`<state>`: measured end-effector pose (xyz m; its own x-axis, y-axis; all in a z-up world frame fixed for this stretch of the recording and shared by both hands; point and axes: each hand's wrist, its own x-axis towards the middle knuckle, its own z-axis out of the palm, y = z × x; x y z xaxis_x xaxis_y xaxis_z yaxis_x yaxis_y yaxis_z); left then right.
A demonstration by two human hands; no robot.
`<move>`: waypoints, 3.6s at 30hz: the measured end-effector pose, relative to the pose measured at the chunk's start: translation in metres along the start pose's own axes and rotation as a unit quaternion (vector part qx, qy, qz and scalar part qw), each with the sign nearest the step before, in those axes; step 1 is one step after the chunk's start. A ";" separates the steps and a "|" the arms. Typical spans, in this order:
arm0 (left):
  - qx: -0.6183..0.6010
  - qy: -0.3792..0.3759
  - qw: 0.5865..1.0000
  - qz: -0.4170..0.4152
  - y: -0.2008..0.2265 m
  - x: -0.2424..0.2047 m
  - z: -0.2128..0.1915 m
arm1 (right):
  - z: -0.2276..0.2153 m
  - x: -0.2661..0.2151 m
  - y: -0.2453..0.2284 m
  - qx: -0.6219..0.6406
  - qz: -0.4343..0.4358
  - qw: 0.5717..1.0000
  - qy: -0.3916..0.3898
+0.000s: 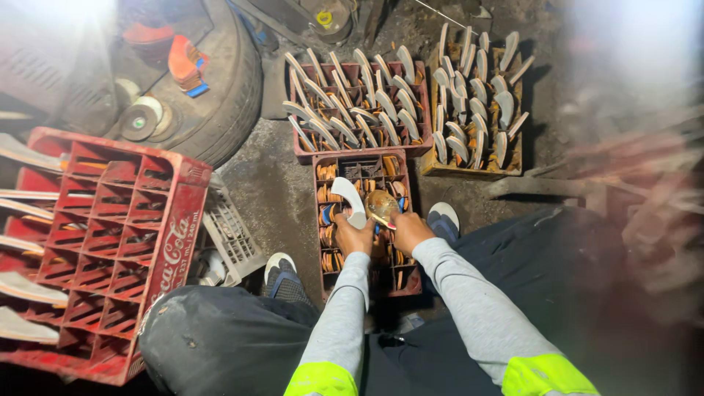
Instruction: The person sits on the floor and applies a liquid adhesive to curved shoe sole parts using a brush. They pick up each part, coat the edges, and place them into red crates. The person also joins two sole parts together and places the assembled pair into a crate.
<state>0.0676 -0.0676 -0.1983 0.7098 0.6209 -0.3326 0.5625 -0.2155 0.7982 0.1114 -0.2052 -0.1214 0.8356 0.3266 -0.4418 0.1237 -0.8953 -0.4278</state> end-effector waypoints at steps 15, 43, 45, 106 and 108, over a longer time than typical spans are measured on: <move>0.035 -0.001 0.999 -0.036 -0.026 0.021 0.002 | -0.070 -0.011 0.020 0.141 0.107 0.984 0.001; 0.028 -0.153 0.987 0.046 -0.017 0.007 -0.015 | -0.186 -0.155 0.000 0.445 -0.085 0.886 0.094; 0.035 -0.160 0.984 0.065 -0.013 0.010 -0.026 | -0.197 -0.163 -0.013 0.432 -0.120 0.876 0.181; 0.081 -0.365 0.910 0.177 0.148 -0.094 -0.226 | -0.173 -0.146 -0.051 0.011 -0.273 0.946 0.176; 0.046 -0.369 0.909 0.190 0.149 -0.097 -0.226 | -0.174 -0.143 -0.048 0.002 -0.256 0.949 0.185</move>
<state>-0.0137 0.0100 0.0661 0.9325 -0.1780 -0.3142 0.2257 -0.3921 0.8918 0.0794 -0.2614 0.0991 0.7976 0.5887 0.1316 0.5625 -0.6471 -0.5147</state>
